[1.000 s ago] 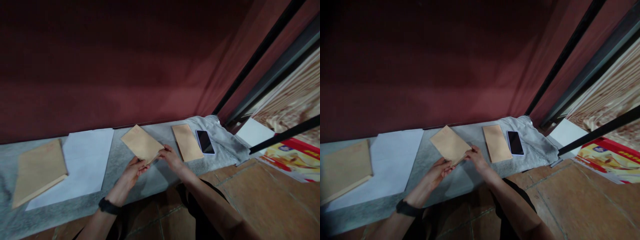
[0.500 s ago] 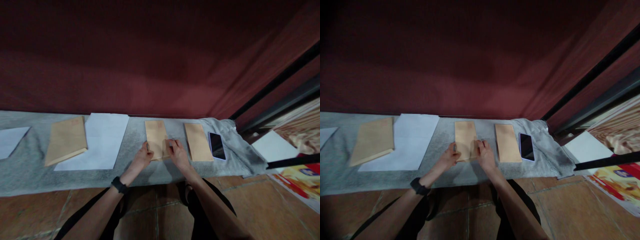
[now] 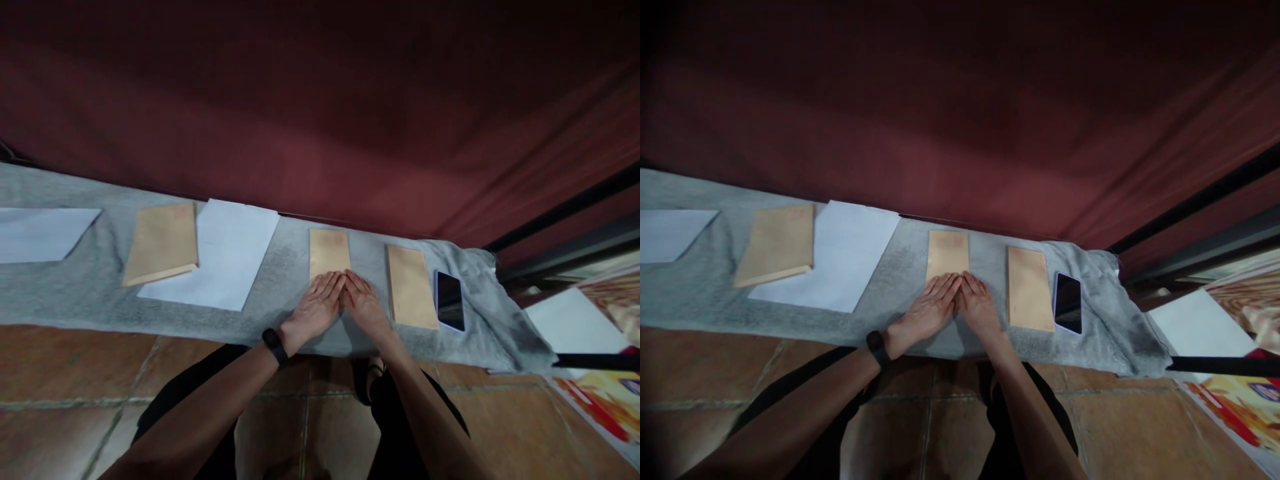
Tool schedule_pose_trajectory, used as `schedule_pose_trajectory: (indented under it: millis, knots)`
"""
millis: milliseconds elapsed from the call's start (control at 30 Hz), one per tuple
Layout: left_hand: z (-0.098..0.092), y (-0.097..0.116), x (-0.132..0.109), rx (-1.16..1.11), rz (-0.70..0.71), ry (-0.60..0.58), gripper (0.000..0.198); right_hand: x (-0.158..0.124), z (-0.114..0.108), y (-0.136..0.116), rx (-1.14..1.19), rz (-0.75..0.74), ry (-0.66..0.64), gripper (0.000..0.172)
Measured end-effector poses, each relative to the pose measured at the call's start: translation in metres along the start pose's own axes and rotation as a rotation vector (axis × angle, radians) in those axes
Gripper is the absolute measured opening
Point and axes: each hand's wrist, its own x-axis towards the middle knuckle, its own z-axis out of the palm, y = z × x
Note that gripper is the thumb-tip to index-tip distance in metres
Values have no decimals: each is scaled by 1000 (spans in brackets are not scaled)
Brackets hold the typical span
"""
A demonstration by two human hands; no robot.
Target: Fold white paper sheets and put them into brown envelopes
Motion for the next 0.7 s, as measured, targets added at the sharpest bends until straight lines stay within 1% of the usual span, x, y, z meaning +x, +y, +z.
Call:
schedule_pose_trajectory:
  millis: [67,167,267,367,533,600,700]
  knots:
    - [2,0,0,-14,-6,-8,58,-1,-1,3,22,-11,-30,48]
    - [0,-1,0,-39,-11,-17,58,-2,1,7,52,-13,-64,51]
    - [-3,-3,0,-62,2,-31,60,-3,4,12,81,-25,-82,53]
    - [-2,-5,3,-72,-9,-67,60,-3,6,14,84,-26,-89,55]
    - [6,-16,17,-70,-57,-139,58,-3,6,14,59,-22,-105,59]
    - [7,-22,24,-56,-86,-139,58,-3,5,12,50,-19,-113,59]
    - [7,-32,37,-14,-143,-107,58,-4,3,10,41,-9,-122,58]
